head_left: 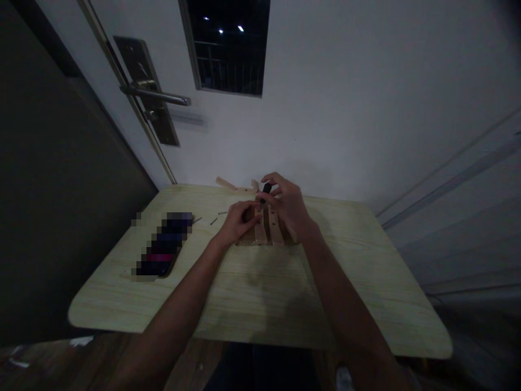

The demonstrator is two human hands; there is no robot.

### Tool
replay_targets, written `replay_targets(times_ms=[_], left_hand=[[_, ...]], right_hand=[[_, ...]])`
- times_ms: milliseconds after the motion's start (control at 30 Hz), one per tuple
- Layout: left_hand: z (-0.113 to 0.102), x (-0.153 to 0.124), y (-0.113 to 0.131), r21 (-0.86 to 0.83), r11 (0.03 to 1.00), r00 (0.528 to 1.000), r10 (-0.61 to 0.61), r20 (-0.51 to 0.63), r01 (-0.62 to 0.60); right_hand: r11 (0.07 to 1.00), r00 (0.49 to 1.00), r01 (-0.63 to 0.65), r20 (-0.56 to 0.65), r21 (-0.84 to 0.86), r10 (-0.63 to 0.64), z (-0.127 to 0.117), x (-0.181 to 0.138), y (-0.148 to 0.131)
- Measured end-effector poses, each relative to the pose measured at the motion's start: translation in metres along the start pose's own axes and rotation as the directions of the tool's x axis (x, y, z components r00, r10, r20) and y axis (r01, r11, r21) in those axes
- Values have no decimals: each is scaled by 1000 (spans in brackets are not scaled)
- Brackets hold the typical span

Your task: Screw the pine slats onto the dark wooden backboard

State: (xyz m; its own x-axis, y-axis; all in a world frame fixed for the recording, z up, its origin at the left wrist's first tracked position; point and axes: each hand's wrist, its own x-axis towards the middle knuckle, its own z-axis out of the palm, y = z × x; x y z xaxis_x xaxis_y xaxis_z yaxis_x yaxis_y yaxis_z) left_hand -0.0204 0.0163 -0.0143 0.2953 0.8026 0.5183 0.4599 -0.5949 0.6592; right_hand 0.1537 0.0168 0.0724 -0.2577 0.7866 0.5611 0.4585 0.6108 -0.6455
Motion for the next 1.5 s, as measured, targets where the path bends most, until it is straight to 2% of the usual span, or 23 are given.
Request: replay_targets(times_ms=[167, 333, 400, 500, 733, 867, 1067, 1333, 1500], left_hand=[[1, 1, -2, 16, 1000, 1000, 10, -4, -10], [2, 1, -2, 13, 1000, 1000, 4, -17, -4], [3, 1, -2, 13, 1000, 1000, -1, -20, 2], [3, 0, -4, 23, 1000, 1000, -18, -18, 18], [4, 0, -5, 8, 1000, 1000, -3, -21, 3], [5, 0, -8, 5, 1000, 1000, 14, -23, -14], [5, 2, -7, 22, 1000, 1000, 11, -5, -11], [3, 1, -2, 27, 999, 1000, -27, -7, 27], [2, 1, -2, 9, 1000, 1000, -20, -3, 20]], right_hand=[[994, 988, 16, 148, 108, -32, -13, -2, 5], [993, 989, 4, 146, 114, -21, -15, -9, -1], [997, 993, -34, 113, 68, 26, -11, -12, -8], [997, 997, -72, -22, -22, 71, -4, -16, -15], [995, 990, -62, -129, -83, 51, -1, -13, -6], [999, 1000, -29, -9, 17, 29, -13, -2, -2], [989, 989, -85, 134, 121, 69, -24, 17, 0], [992, 990, -16, 140, 126, -2, -18, 28, 5], [991, 973, -79, 225, 111, 53, -24, 32, 4]])
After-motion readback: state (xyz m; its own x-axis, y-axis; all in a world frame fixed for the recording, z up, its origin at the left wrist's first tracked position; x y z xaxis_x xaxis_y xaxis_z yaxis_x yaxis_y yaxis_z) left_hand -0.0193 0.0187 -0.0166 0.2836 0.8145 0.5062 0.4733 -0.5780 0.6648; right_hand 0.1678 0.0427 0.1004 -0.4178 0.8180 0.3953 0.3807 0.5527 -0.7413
